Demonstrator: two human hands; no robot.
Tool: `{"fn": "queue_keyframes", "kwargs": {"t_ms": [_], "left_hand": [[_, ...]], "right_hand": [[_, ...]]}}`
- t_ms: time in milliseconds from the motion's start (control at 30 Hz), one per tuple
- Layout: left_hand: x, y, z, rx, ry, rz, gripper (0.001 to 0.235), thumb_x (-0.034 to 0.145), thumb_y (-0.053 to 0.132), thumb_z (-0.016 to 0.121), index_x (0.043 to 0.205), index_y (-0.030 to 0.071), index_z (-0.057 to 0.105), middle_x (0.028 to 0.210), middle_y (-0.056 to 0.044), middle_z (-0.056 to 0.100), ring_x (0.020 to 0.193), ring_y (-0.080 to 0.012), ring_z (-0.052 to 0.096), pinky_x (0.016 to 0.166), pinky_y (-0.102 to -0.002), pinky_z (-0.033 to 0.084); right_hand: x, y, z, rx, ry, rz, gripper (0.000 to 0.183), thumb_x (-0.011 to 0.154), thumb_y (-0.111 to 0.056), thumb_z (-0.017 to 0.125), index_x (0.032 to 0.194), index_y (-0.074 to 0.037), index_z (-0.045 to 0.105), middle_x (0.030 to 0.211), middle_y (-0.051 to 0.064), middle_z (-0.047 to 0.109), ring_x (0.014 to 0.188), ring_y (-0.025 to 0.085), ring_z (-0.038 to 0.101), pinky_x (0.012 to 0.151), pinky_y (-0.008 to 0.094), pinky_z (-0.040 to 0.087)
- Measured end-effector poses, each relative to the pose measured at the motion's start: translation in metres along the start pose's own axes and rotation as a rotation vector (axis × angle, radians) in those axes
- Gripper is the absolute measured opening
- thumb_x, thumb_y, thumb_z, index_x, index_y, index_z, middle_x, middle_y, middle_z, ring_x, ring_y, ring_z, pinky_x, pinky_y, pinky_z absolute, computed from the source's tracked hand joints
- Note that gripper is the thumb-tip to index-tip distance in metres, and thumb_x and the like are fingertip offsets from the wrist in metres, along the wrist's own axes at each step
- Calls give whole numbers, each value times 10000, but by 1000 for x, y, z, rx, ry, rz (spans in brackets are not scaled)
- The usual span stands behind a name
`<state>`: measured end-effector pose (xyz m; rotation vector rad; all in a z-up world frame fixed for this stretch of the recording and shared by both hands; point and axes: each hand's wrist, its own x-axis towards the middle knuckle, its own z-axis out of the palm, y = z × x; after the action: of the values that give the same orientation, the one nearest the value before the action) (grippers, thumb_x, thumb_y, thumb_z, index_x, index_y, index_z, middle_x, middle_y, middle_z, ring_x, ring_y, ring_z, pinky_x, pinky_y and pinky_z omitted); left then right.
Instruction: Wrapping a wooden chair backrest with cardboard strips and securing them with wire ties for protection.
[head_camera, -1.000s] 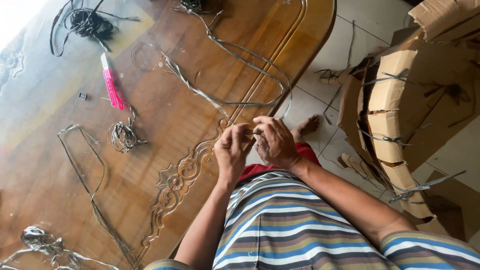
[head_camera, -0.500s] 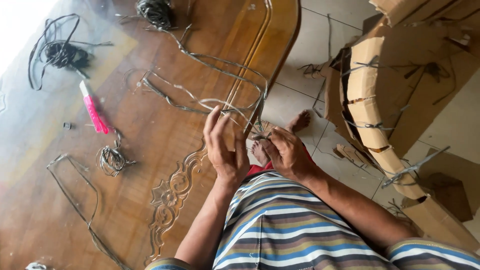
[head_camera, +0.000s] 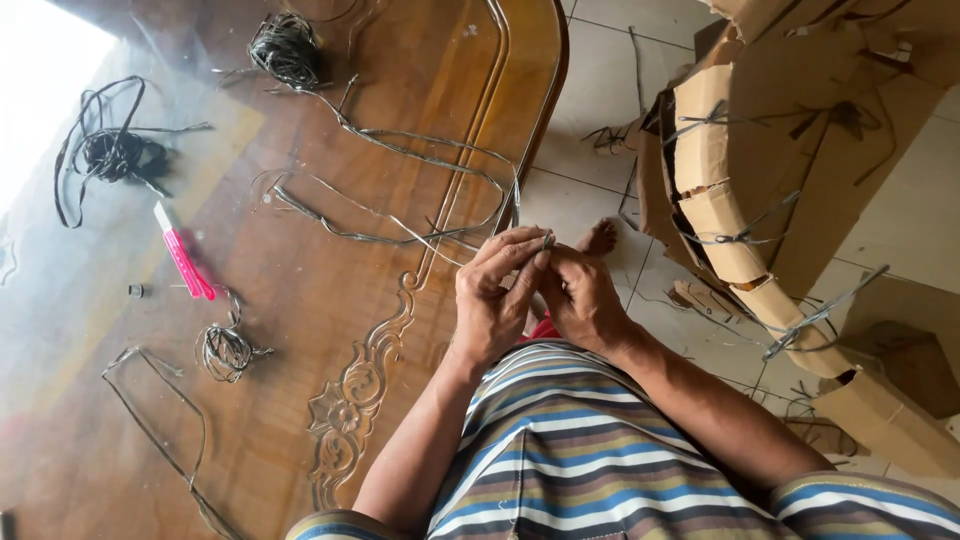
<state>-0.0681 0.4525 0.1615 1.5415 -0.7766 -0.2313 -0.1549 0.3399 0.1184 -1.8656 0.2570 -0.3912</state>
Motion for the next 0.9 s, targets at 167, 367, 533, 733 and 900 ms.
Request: {"fn": "queue_keyframes", "kwargs": {"t_ms": [167, 367, 533, 733, 900], "left_hand": [[8, 18, -5, -37, -37, -130, 172, 1033, 162, 604, 1021, 21, 703, 953, -152, 734, 951, -284, 676, 841, -455, 552], [19, 5, 5, -383, -334, -486, 286, 1074, 240, 530, 913, 29, 638, 609, -60, 608, 481, -158, 637, 462, -281, 557], [43, -6, 33, -542, -439, -563, 313, 1098, 224, 487, 895, 35, 631, 620, -10, 502, 549, -63, 485, 477, -201, 449], [81, -30, 84, -410, -544, -588, 380, 1109, 257, 485, 816, 61, 626, 550, -6, 469, 528, -74, 395, 499, -206, 358], [126, -23, 128, -75, -578, -420, 142, 992, 169, 700, 937, 40, 720, 583, -32, 532, 572, -99, 457, 532, -237, 380]], "right_hand": [[3, -10, -14, 115, 113, 29, 166, 999, -206, 644, 1073, -58, 650, 1014, 139, 662, 747, 214, 653, 612, 343, 522], [17, -30, -46, 215, 69, 8, 292, 1057, -187, 553, 1272, -4, 630, 1211, 122, 611, 956, 171, 606, 824, 336, 527], [23, -18, -72, 432, 183, 79, 191, 1055, -86, 567, 1045, 48, 703, 1025, 122, 639, 813, 151, 595, 772, 347, 566], [30, 25, -106, 145, 364, 110, 180, 1050, -111, 594, 929, 6, 657, 773, 94, 603, 656, 194, 626, 632, 342, 543], [41, 37, -140, 28, 669, 222, 241, 1101, -163, 534, 931, -17, 623, 681, 103, 607, 579, 197, 613, 532, 308, 524]]}}
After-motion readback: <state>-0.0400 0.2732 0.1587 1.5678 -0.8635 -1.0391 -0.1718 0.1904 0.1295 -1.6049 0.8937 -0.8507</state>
